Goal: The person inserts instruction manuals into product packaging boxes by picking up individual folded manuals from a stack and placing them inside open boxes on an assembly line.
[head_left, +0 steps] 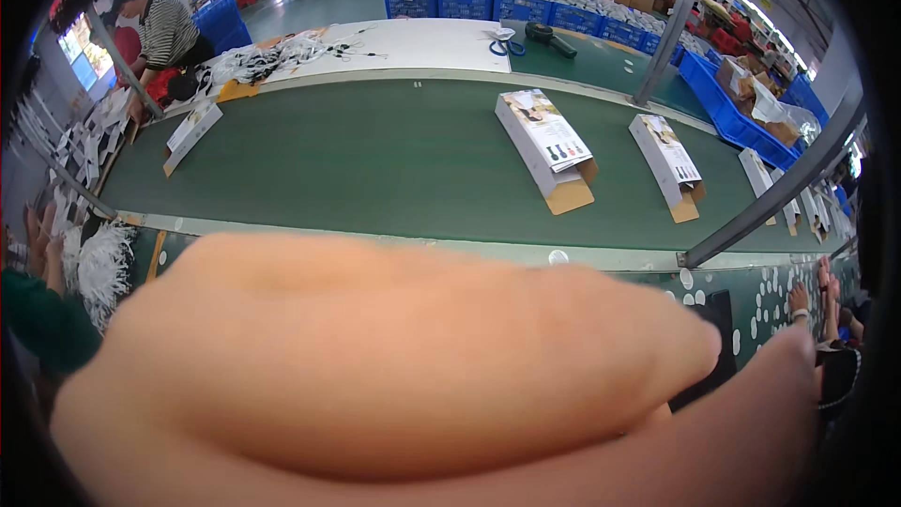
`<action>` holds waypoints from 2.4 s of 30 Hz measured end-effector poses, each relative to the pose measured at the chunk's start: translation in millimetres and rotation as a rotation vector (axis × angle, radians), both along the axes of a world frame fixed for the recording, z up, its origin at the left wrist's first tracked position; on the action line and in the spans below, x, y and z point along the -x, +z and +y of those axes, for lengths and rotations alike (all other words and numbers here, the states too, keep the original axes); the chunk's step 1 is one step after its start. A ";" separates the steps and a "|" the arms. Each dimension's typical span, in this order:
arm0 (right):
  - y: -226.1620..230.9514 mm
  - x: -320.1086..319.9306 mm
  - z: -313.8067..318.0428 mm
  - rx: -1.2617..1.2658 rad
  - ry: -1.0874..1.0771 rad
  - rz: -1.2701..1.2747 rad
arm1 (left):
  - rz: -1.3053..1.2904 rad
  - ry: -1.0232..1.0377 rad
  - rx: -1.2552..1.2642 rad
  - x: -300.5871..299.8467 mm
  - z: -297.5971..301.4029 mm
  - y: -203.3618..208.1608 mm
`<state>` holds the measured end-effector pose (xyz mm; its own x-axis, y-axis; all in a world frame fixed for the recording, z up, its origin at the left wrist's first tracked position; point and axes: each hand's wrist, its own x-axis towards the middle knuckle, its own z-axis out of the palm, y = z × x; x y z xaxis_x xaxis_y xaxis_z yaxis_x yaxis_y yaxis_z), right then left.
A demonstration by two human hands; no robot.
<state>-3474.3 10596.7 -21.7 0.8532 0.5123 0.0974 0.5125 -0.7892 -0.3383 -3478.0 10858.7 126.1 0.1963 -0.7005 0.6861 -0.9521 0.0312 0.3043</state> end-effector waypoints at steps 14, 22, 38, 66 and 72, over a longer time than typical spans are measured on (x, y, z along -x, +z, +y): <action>-20.3 -25.7 94.0 -0.006 0.110 0.027 | 0.038 -0.033 -0.023 -9.0 99.9 -5.7; 3.8 -20.6 138.0 -0.040 0.076 0.002 | 0.031 -0.074 -0.074 -12.8 150.0 2.4; -65.6 -49.0 198.3 -0.190 0.301 0.126 | 0.052 -0.172 -0.204 -32.6 247.3 11.1; -50.8 -49.5 356.6 -0.138 -0.009 0.013 | -0.085 -0.051 -0.366 -40.3 389.0 65.4; -76.0 -61.8 379.3 -0.312 -0.048 0.157 | 0.013 -0.098 -0.054 -29.6 419.5 36.4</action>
<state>-3412.6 10976.1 -97.7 0.8925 0.4378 0.1083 0.3999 -0.6572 -0.6389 -3448.4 11278.3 162.5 0.1338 -0.7527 0.6446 -0.9411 0.1074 0.3208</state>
